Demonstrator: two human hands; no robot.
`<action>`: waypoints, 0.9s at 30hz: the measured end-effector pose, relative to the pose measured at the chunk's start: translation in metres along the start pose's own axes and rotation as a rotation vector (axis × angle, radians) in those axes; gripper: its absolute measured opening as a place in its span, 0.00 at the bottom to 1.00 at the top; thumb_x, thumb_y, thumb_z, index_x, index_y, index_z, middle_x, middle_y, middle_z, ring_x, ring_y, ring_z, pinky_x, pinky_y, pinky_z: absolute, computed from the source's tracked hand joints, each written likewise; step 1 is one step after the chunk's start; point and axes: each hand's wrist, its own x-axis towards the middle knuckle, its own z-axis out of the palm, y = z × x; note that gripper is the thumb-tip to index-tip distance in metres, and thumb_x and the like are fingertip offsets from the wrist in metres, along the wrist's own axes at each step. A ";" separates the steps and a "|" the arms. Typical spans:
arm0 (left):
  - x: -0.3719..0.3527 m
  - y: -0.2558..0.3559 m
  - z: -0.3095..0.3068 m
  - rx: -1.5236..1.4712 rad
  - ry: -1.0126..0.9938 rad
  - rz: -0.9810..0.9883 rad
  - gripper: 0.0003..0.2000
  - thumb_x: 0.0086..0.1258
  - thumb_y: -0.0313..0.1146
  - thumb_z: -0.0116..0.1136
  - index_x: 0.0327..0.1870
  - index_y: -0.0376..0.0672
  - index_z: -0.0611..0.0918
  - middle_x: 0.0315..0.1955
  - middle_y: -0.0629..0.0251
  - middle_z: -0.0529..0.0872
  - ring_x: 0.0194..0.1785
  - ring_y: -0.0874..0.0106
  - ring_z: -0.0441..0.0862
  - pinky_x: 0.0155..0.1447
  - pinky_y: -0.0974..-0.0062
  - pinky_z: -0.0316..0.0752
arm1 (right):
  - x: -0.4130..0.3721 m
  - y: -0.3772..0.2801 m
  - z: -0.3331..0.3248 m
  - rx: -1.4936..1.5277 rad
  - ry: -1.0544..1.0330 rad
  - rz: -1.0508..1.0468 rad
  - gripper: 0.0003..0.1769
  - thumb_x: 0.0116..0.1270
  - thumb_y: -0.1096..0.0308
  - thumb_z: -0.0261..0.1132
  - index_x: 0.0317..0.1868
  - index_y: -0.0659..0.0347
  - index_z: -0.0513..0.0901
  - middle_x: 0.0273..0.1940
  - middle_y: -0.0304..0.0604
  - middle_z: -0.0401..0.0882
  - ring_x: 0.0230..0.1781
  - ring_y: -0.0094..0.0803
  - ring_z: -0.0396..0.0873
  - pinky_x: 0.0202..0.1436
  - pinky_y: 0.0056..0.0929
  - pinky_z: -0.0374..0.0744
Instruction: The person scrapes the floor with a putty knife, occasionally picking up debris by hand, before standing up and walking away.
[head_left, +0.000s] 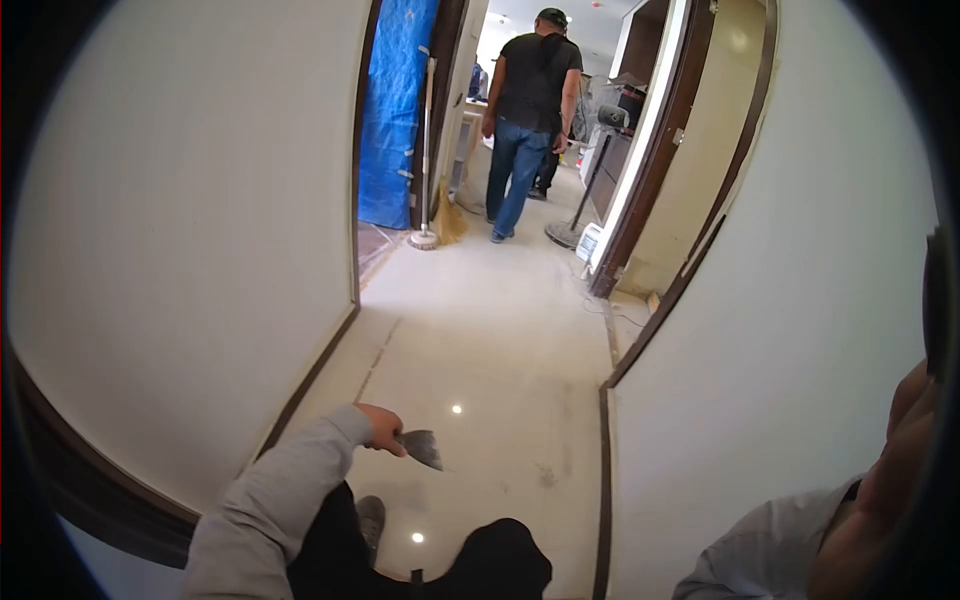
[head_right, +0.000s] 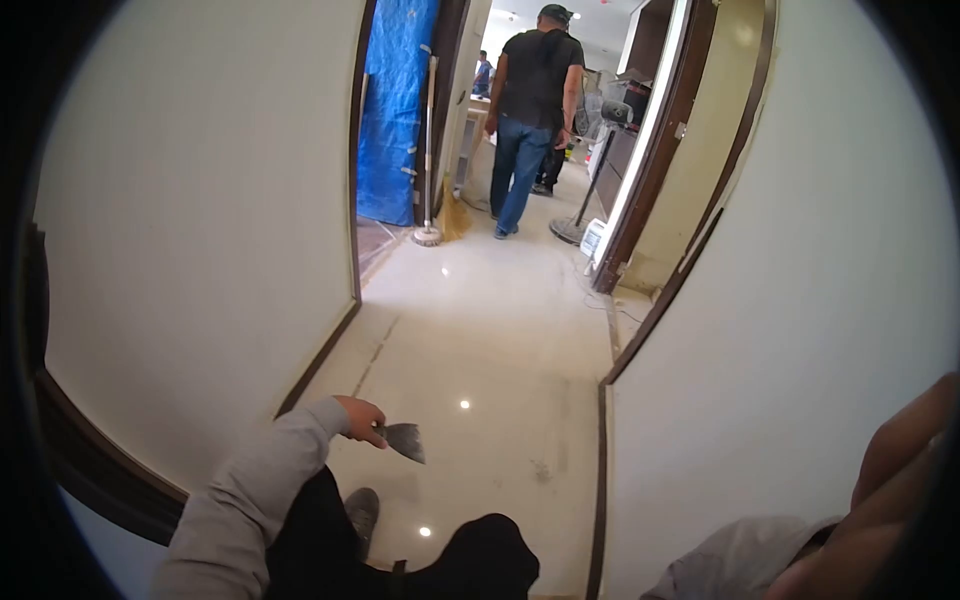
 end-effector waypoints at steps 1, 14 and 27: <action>0.000 0.001 -0.003 0.006 0.001 -0.020 0.30 0.59 0.62 0.63 0.51 0.44 0.81 0.28 0.64 0.84 0.29 0.72 0.81 0.33 0.72 0.76 | -0.002 0.001 0.003 0.022 0.011 0.008 0.16 0.64 0.68 0.68 0.47 0.63 0.73 0.28 0.39 0.72 0.20 0.24 0.63 0.25 0.27 0.64; 0.001 -0.007 -0.002 -0.040 0.399 0.113 0.30 0.61 0.61 0.61 0.52 0.43 0.81 0.35 0.58 0.86 0.35 0.67 0.84 0.41 0.68 0.78 | -0.342 -0.064 0.231 0.395 -0.147 1.482 0.08 0.67 0.66 0.67 0.33 0.58 0.78 0.22 0.29 0.71 0.24 0.14 0.66 0.26 0.19 0.66; -0.069 -0.186 0.114 -1.027 0.940 -0.104 0.10 0.73 0.35 0.55 0.44 0.36 0.74 0.37 0.62 0.84 0.38 0.76 0.80 0.44 0.77 0.74 | -0.532 -0.238 0.297 0.949 -1.292 1.531 0.16 0.66 0.56 0.66 0.45 0.59 0.83 0.28 0.46 0.83 0.27 0.32 0.82 0.37 0.31 0.80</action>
